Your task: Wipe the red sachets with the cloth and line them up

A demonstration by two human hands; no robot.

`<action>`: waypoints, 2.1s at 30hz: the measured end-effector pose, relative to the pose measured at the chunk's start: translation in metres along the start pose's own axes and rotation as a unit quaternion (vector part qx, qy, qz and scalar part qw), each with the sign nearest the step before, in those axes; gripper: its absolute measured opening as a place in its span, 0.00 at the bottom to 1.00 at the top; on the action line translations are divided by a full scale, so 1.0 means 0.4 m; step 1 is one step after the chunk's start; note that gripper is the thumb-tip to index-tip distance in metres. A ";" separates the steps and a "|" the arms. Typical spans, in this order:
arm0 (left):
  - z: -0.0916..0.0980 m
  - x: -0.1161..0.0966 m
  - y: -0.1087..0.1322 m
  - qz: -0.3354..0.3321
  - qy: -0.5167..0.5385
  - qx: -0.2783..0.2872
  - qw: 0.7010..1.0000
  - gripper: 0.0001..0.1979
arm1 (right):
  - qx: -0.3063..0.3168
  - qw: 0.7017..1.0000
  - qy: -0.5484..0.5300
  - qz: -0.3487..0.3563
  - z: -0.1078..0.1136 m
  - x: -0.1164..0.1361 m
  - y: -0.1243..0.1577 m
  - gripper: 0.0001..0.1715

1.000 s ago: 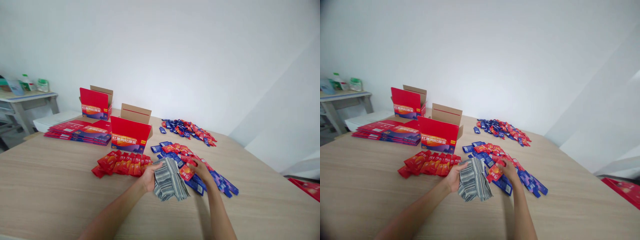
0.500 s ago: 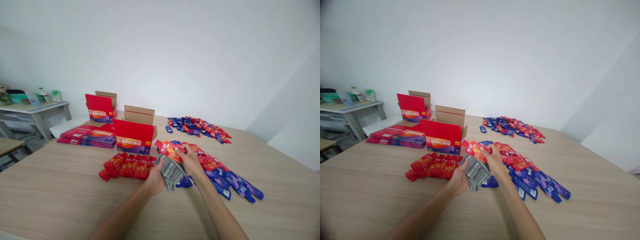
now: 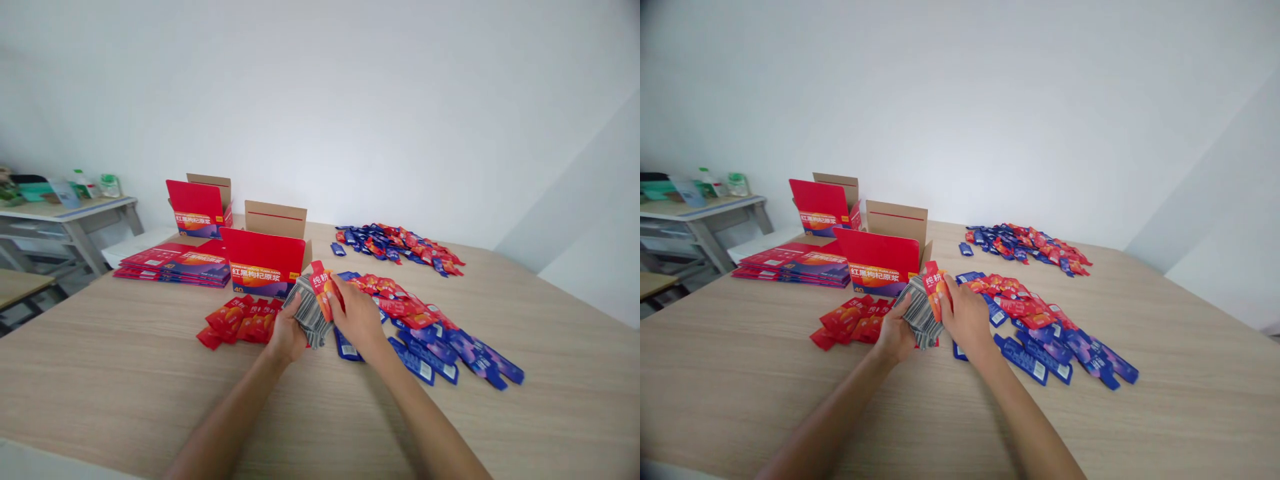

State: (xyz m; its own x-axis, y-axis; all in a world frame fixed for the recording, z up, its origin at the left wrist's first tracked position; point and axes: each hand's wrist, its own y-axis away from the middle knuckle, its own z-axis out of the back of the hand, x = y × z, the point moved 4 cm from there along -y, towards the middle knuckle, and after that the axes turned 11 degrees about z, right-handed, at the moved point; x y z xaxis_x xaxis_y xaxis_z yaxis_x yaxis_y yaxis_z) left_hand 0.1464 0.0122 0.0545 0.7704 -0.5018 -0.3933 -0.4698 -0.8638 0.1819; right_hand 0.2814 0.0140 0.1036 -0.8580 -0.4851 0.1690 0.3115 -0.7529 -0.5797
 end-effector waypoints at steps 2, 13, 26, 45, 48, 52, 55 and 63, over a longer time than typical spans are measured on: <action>-0.005 0.006 0.002 0.011 -0.005 0.018 1.000 0.24 | -0.021 0.997 0.025 0.070 0.007 0.009 -0.003 0.27; 0.001 0.041 0.002 0.035 -0.015 0.071 0.997 0.22 | -0.019 0.978 -0.055 0.202 -0.007 0.028 0.009 0.28; 0.009 -0.059 0.026 -0.056 0.059 -0.018 0.997 0.21 | 0.016 0.976 0.013 0.217 -0.007 0.141 0.036 0.26; 0.003 -0.012 0.025 0.023 0.016 0.059 0.998 0.23 | 0.051 0.955 0.005 0.291 -0.013 0.111 0.068 0.70; 0.006 -0.022 0.025 0.013 0.016 0.049 0.999 0.23 | 0.094 0.949 0.006 0.301 -0.018 0.111 0.070 0.73; 0.011 -0.035 0.025 -0.006 0.013 0.036 0.999 0.23 | 0.128 0.940 0.011 0.316 -0.004 0.119 0.072 0.52; 0.012 -0.035 0.025 -0.012 0.005 0.036 0.999 0.23 | 0.165 0.937 -0.007 0.307 0.026 0.128 0.072 0.43; 0.006 -0.040 0.026 -0.034 -0.009 0.017 0.999 0.21 | 0.197 0.922 -0.199 0.267 0.137 0.100 0.069 0.24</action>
State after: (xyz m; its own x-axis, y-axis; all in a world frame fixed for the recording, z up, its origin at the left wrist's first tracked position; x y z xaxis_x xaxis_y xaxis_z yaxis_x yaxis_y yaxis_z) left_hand 0.1280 0.0114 0.0607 0.7935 -0.4410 -0.4194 -0.4317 -0.8936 0.1229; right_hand 0.2780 -0.0507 0.1380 -0.3454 -0.8995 0.2675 0.8382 -0.4239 -0.3430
